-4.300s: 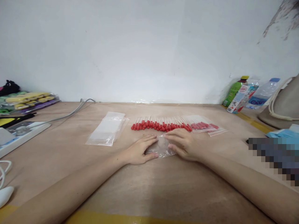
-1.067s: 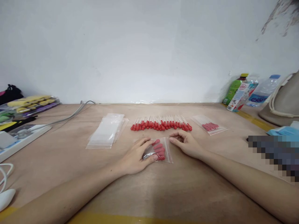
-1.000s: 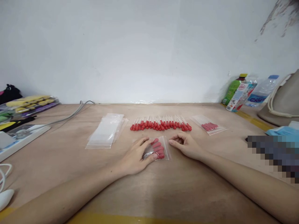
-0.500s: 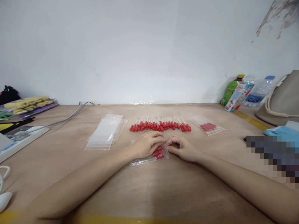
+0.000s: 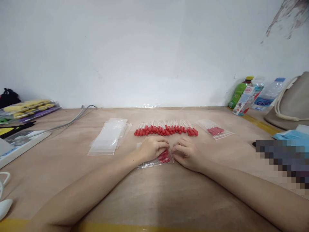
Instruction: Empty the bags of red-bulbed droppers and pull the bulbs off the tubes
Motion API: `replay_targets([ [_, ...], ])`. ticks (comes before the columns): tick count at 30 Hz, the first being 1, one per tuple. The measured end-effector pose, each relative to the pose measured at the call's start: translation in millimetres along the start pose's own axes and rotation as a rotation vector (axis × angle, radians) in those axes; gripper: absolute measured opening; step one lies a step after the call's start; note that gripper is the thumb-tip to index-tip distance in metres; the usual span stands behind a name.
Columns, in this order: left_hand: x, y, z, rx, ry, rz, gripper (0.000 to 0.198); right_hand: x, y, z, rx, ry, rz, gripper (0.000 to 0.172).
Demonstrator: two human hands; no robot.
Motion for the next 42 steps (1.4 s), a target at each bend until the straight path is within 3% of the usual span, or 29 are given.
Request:
replay_targets([
  [5,-1,-0.5,-2,-0.012,-0.01,0.043,0.022,-1,5,4,0.039,0.259,-0.255,0.012],
  [11,-4,2.1,-1,0.015,-0.108,0.219,0.022,-3,7,7,0.031,0.441,-0.392,0.014],
  [16,-6,5.4,1,0.12,-0.237,0.381,0.018,-4,5,6,0.094,0.475,-0.431,0.023],
  [21,-7,7.6,0,0.14,-0.247,0.355,0.02,-4,3,10,0.107,0.483,-0.421,0.027],
  [24,-4,16.8,0,0.095,-0.177,0.27,0.022,-6,3,11,0.132,0.479,-0.392,0.026],
  [28,3,32.5,-1,-0.021,-0.054,0.178,0.019,-7,6,11,0.198,0.398,-0.275,0.021],
  [31,7,36.5,-1,-0.059,-0.068,0.145,0.018,-7,11,11,0.257,0.236,-0.1,0.012],
  [35,4,31.8,-3,0.055,-0.077,0.104,0.023,-8,12,10,0.241,-0.092,0.116,0.019],
  [39,-5,32.6,-15,0.064,0.101,-0.029,0.025,-8,1,10,0.212,-0.186,0.258,0.018],
  [42,-13,35.4,-32,0.126,0.214,-0.106,0.048,-10,-8,11,0.227,-0.289,0.283,0.017],
])
Point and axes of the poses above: each hand's wrist, its own z-axis towards the middle knuckle, its own y-axis out of the back of the hand, x = y × z, the point moved 2 cm from there along z, towards the middle knuckle, and after that the axes turned 3 degrees about -x, right-handed, at the moved point
